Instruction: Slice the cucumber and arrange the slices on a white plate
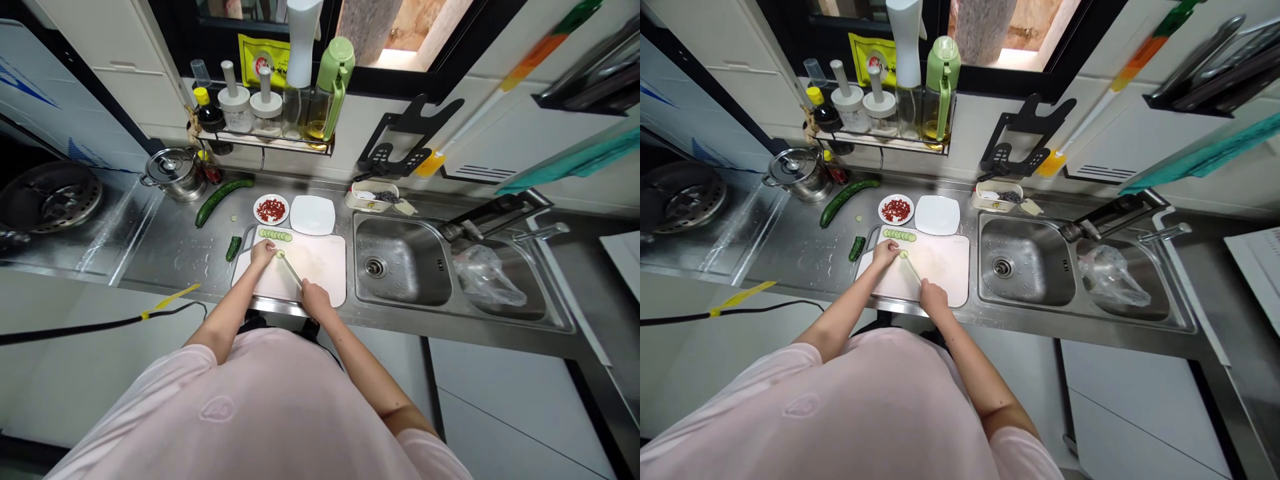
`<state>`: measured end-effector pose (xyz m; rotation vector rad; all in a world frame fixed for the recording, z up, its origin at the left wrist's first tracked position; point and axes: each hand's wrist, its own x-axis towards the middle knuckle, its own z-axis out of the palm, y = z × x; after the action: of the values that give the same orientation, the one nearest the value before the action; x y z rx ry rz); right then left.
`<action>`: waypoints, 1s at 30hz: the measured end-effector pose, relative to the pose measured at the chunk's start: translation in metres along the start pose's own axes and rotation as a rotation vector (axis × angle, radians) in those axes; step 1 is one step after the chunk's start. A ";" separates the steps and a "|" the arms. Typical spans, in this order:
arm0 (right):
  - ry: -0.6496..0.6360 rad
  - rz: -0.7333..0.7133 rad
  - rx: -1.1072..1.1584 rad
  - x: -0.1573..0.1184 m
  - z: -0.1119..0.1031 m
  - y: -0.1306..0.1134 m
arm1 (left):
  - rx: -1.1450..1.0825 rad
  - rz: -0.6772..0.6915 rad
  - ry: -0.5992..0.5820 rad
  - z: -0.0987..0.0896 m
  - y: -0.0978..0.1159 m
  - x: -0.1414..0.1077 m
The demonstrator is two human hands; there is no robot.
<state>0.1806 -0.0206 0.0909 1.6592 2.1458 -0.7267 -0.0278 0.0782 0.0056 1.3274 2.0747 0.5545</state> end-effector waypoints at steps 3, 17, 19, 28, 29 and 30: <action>-0.007 -0.011 0.005 0.002 -0.004 -0.003 | -0.004 0.000 -0.001 0.000 0.000 0.000; -0.028 -0.013 0.011 0.013 -0.012 -0.010 | -0.014 -0.009 -0.024 -0.002 0.001 0.000; -0.019 -0.013 0.010 0.014 -0.011 -0.011 | -0.013 -0.010 -0.017 -0.002 0.001 0.000; -0.015 -0.020 0.011 0.018 -0.011 -0.011 | -0.013 -0.008 -0.017 0.000 0.000 0.002; -0.020 -0.019 0.010 0.018 -0.012 -0.011 | -0.012 -0.007 -0.017 0.000 0.000 0.002; -0.024 -0.019 0.010 0.018 -0.013 -0.011 | -0.011 -0.007 -0.019 0.000 0.000 0.002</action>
<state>0.1658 -0.0012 0.0934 1.6294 2.1470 -0.7606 -0.0287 0.0795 0.0050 1.3139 2.0569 0.5476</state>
